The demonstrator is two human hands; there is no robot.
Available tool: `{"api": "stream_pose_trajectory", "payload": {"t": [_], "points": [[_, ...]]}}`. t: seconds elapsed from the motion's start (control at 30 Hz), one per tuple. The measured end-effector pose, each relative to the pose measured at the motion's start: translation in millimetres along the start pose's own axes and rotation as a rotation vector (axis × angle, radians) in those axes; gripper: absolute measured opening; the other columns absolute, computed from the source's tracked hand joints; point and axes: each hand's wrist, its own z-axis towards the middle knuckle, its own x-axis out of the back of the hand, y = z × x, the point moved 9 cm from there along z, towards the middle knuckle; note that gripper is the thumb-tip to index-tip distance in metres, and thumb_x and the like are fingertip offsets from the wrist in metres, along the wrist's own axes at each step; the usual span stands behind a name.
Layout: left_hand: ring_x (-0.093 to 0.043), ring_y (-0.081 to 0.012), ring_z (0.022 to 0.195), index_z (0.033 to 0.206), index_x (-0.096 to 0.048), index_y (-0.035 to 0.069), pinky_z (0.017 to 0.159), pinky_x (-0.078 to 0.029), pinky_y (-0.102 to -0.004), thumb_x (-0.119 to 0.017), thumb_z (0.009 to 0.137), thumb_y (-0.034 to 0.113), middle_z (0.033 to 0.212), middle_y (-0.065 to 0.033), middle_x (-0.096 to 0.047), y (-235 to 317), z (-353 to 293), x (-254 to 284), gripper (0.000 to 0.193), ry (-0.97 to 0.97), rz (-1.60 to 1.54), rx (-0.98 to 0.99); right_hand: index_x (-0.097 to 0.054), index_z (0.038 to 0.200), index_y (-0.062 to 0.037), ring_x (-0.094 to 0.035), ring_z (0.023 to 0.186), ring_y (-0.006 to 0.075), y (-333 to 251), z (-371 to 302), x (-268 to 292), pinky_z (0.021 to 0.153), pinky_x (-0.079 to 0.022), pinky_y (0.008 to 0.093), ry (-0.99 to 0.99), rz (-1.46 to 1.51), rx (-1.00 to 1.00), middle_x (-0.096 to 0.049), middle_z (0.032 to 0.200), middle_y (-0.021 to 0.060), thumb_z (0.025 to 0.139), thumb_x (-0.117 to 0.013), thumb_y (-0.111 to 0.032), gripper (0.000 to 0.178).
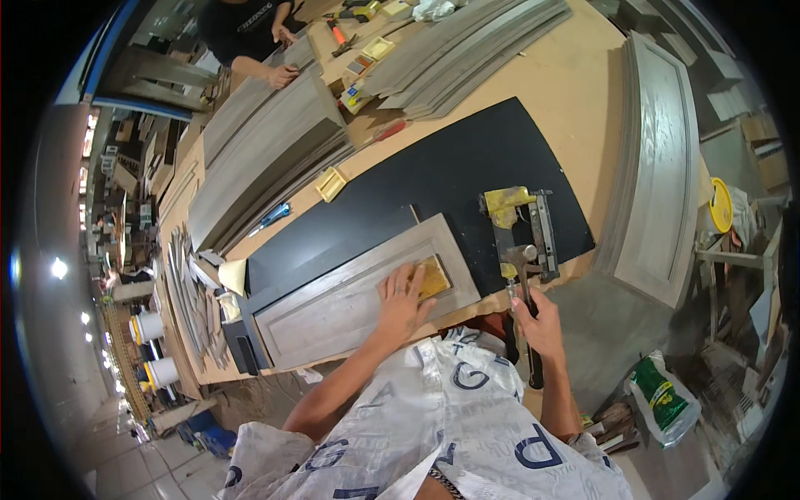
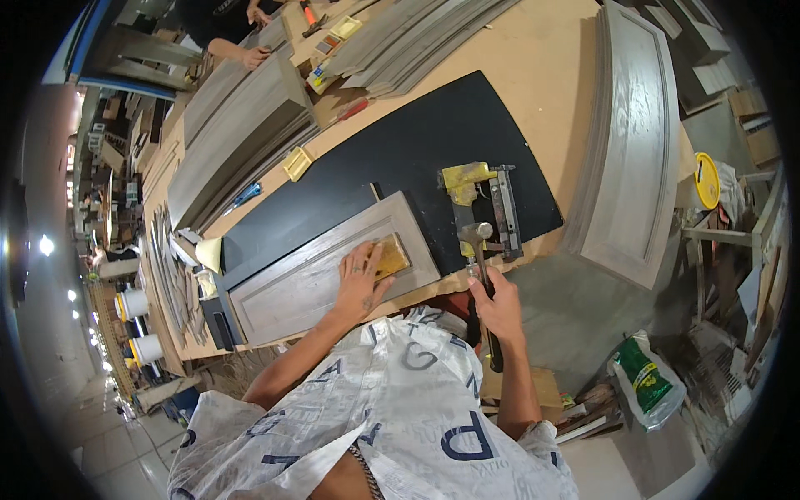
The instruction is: Assembling a wooden furniture panel using an air nailer and hammer in a manufacturing workshop.
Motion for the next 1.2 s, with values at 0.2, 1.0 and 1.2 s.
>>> {"api": "stream_pose_trajectory", "payload": {"t": [0.2,1.0,1.2], "points": [[-0.033,-0.0409,0.135,0.151,-0.033,0.011,0.114,-0.022,-0.0550,-0.068,0.087,0.035,0.147,-0.0185,-0.035,1.4,14.9,-1.8,0.077,0.035,-0.036,0.068,-0.063,0.107,0.0015,-0.056,0.047,0.0132,-22.5,9.2,-14.5,0.047,-0.044,0.0308,-0.107,-0.056,0.036,-0.055,0.057,0.0066,0.097,-0.058,-0.016,0.021],[-0.051,-0.0322,0.118,0.104,-0.067,0.004,0.103,-0.038,-0.0446,-0.057,0.095,0.036,0.109,-0.0117,-0.060,79.3,79.1,-26.0,0.035,-0.115,-0.043,-0.959,-0.058,0.091,0.0038,-0.066,0.074,0.0377,-60.2,-79.0,-174.3,0.064,-0.053,0.0466,-0.272,-0.581,0.436,-0.064,0.078,0.0213,0.088,-0.058,-0.015,0.019],[-0.055,-0.0294,0.094,0.085,-0.067,0.006,0.088,-0.042,-0.0423,-0.059,0.093,0.035,0.090,-0.0085,-0.060,89.9,72.0,-13.6,0.031,0.005,-0.199,-1.071,-0.055,0.098,0.0057,-0.067,0.075,0.0402,-32.1,-91.0,-281.9,0.065,-0.053,0.0492,-0.342,-0.583,0.504,-0.064,0.085,0.0259,0.085,-0.057,-0.013,0.023]]}}
